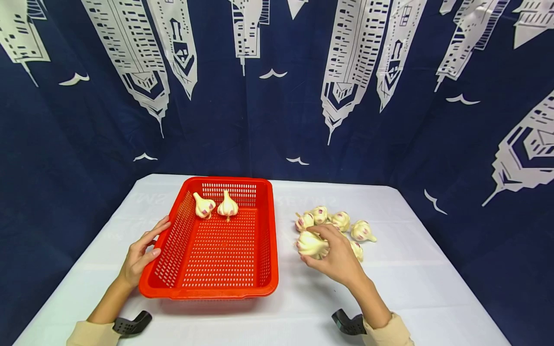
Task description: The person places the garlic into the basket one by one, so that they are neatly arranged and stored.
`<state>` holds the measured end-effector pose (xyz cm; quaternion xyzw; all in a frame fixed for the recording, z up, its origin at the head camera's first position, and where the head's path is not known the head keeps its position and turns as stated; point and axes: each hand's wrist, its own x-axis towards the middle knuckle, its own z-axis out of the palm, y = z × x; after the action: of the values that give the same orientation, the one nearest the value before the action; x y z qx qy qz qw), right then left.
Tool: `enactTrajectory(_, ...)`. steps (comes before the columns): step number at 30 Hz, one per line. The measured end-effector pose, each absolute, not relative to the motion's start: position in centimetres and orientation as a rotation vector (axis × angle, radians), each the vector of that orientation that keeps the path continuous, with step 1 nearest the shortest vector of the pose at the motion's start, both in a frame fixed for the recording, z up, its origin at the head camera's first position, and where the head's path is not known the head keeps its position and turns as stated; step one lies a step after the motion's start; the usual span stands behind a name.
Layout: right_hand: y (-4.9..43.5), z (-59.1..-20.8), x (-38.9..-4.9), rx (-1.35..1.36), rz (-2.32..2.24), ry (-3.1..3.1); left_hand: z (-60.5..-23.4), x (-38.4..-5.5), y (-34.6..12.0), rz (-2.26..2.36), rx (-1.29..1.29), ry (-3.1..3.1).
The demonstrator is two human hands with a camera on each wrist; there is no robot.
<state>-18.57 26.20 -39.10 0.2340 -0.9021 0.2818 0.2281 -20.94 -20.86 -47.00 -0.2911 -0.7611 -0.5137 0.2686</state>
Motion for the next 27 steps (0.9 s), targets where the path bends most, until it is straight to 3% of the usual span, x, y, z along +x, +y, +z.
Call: enactTrajectory(27,23.2,-37.7,-20.2,0.699,0.939,-2.333,-47.0,-21.0,-20.9,-1.386,-0.779,-2.055)
